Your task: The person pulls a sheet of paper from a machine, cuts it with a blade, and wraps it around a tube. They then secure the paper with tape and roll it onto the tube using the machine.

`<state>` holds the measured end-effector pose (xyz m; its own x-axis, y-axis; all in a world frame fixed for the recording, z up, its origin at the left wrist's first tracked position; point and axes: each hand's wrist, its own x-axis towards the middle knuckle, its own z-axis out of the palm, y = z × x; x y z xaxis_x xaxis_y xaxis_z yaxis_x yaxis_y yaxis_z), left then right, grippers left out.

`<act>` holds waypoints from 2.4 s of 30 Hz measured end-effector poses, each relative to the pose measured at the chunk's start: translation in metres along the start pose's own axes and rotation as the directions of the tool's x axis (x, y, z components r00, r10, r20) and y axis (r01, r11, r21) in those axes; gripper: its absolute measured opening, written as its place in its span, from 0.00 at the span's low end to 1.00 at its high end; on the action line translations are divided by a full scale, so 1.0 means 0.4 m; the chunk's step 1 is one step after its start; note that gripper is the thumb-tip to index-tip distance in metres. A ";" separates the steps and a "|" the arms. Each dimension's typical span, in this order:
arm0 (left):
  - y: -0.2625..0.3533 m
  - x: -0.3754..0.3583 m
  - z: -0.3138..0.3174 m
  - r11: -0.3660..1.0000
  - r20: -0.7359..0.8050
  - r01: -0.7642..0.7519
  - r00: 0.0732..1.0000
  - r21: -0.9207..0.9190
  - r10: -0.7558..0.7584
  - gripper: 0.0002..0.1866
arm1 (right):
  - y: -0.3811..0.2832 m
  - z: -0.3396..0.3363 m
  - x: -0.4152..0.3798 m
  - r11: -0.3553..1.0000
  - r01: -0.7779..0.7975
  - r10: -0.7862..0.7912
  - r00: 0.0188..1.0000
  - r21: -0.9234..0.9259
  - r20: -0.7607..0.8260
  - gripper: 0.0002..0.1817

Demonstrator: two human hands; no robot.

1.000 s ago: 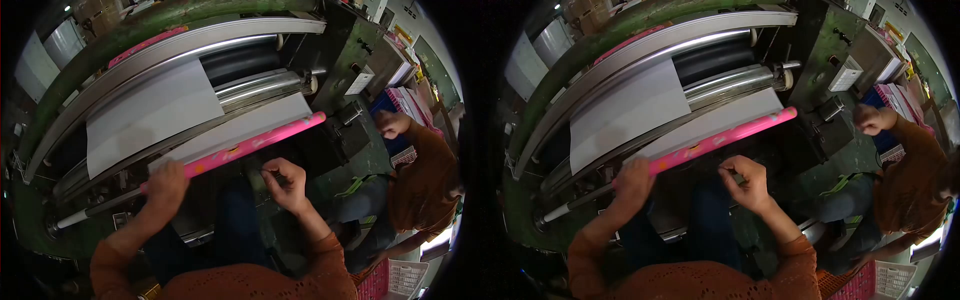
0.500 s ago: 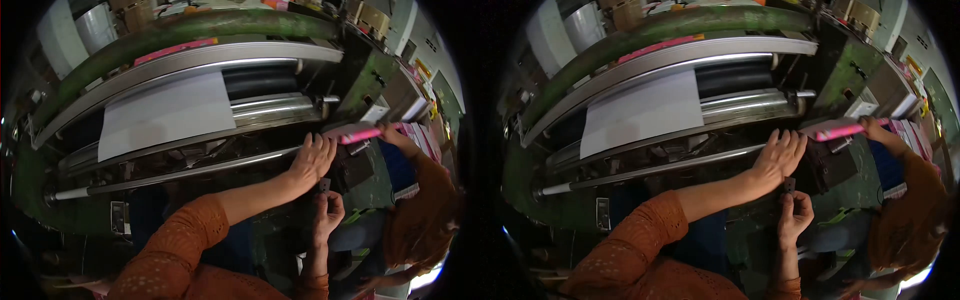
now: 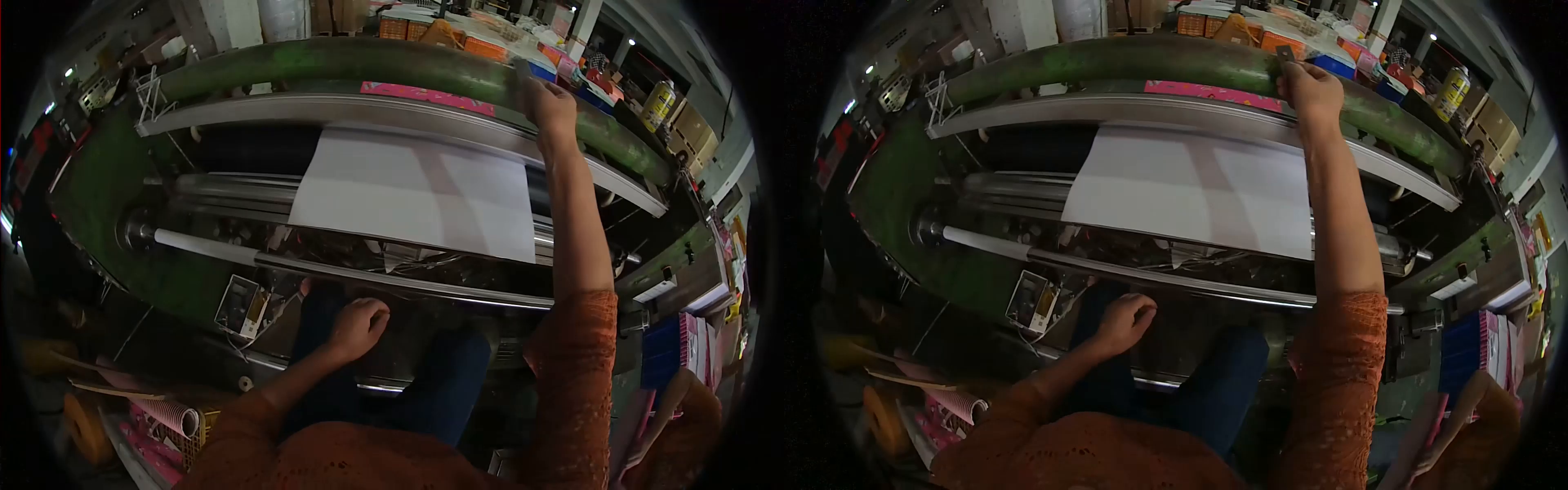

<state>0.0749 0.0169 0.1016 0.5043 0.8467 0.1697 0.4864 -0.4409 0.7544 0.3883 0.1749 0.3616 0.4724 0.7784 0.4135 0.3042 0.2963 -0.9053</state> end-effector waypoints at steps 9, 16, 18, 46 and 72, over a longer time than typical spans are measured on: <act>-0.191 0.114 -0.042 0.341 -0.117 0.050 0.885 -0.939 -0.451 0.14 | 0.110 0.028 -0.668 0.721 -0.528 0.610 0.177 -0.449 0.772 0.17; -0.197 0.079 -0.079 0.274 -0.247 -0.113 0.813 -0.955 -0.528 0.21 | 0.471 -0.177 -0.699 0.567 -0.475 0.645 0.764 0.673 -0.004 0.15; -0.219 0.054 -0.075 0.318 -0.246 -0.091 0.834 -0.944 -0.493 0.16 | 0.482 -0.185 -0.719 0.676 -0.400 0.555 0.829 0.619 -0.070 0.12; 0.080 0.018 -0.135 0.809 -0.263 -0.425 0.794 0.406 0.549 0.19 | 0.140 -0.207 -0.453 0.525 0.458 -0.117 0.874 -0.718 0.472 0.06; 0.039 0.148 -0.045 0.592 -0.293 -0.229 0.698 0.773 0.653 0.15 | 0.237 0.050 -0.666 0.434 0.464 -0.330 0.880 -0.773 0.343 0.10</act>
<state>0.0994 0.0655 0.1347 0.4603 0.3907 0.7972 0.7241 -0.6848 -0.0825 0.2749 0.0069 0.1636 0.0316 0.7766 0.6292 0.9901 0.0620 -0.1262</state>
